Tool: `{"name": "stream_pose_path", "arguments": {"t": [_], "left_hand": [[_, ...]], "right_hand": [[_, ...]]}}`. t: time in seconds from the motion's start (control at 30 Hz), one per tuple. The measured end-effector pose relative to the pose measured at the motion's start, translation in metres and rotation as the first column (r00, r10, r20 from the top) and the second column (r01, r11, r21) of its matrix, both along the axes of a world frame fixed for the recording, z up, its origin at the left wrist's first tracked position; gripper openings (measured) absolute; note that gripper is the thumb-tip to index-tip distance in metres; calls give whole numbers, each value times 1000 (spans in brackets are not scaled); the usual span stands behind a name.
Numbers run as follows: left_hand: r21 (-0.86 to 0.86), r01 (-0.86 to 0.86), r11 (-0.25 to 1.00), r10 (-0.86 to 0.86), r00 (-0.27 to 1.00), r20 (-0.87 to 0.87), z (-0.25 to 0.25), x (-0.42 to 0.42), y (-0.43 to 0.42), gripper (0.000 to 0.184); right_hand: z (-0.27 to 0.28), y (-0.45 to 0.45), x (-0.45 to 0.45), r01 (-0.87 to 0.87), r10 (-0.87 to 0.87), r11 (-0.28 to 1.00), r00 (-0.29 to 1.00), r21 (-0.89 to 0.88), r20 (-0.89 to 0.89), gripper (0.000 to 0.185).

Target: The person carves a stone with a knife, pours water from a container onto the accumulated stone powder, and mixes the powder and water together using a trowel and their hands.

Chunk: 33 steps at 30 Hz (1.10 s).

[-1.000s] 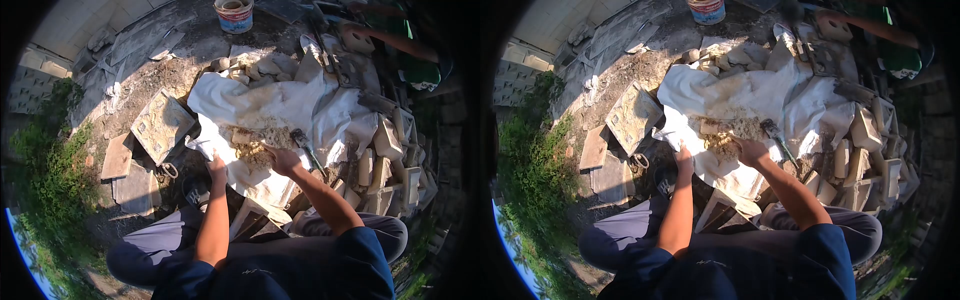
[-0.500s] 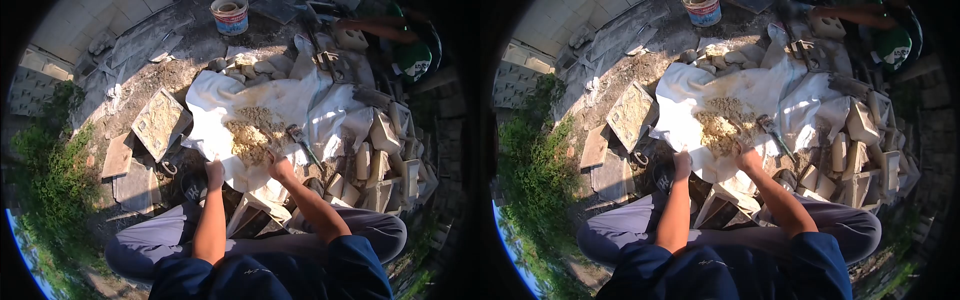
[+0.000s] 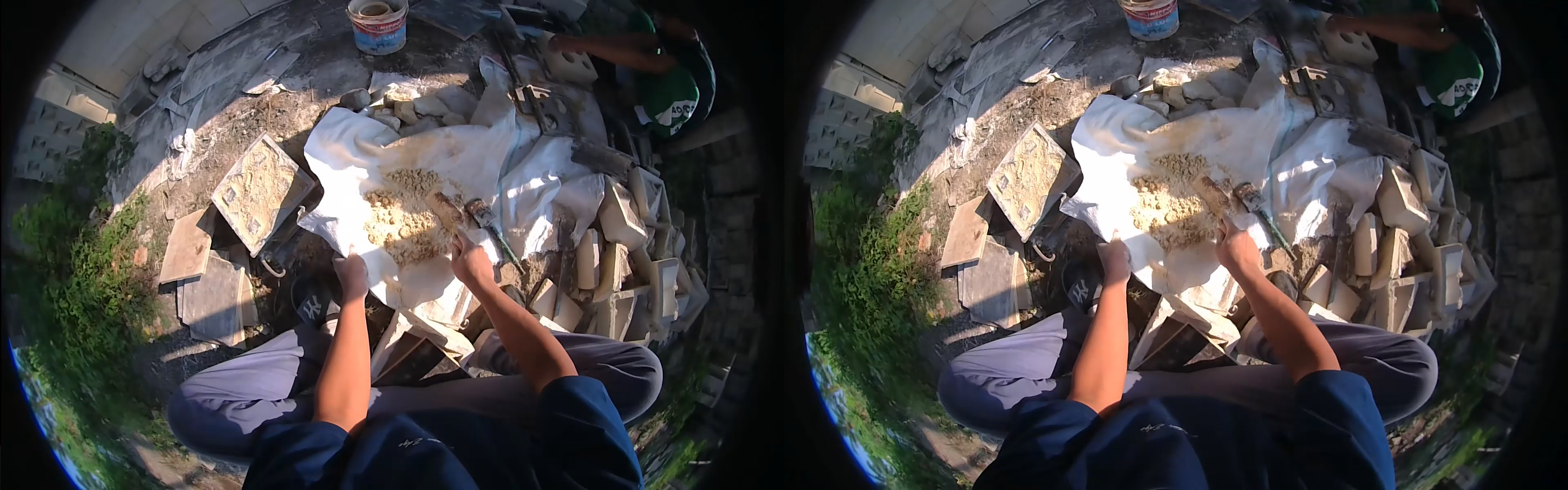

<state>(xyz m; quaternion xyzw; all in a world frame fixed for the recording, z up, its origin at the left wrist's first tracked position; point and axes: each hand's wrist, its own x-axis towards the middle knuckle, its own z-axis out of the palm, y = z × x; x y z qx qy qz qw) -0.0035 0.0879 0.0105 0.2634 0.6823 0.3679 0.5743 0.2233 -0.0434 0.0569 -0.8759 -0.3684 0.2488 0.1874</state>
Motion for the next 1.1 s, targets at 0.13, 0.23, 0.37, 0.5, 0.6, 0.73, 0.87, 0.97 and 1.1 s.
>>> {"name": "stream_pose_path", "arguments": {"t": [0.13,0.23,0.37,0.5,0.6,0.73,0.87,0.97,1.1], "left_hand": [[113,91,989,-92,996,9,6,0,4,22],[21,70,997,-71,997,42,11,-7,1,18],[67,-14,998,6,993,115,-4,-9,-5,17],[27,127,992,-126,991,-50,4,-3,2,21],[145,2,989,-10,999,52,-9,-9,-4,24],[142,-59,988,71,994,-82,-50,-16,-1,22],[-20,-38,999,39,999,25,-51,-19,0,25],[-22,-76,997,75,996,-50,-38,-12,3,26],[120,-78,990,89,992,-90,-16,-7,-4,29]], "right_hand": [[3,-1,-34,-156,146,987,973,-41,-177,44],[39,12,-26,-132,122,990,977,-45,-176,43],[33,22,-5,-56,39,987,993,-153,-111,43],[-6,1,-34,-179,174,984,973,-19,-154,42],[29,30,-9,-179,170,980,979,-83,-108,40],[-25,71,34,-63,53,988,996,140,75,43],[-21,58,0,-282,282,958,959,49,4,43],[1,43,4,-362,357,926,932,-107,-66,43],[-8,72,31,-309,290,936,948,168,130,42]]}}
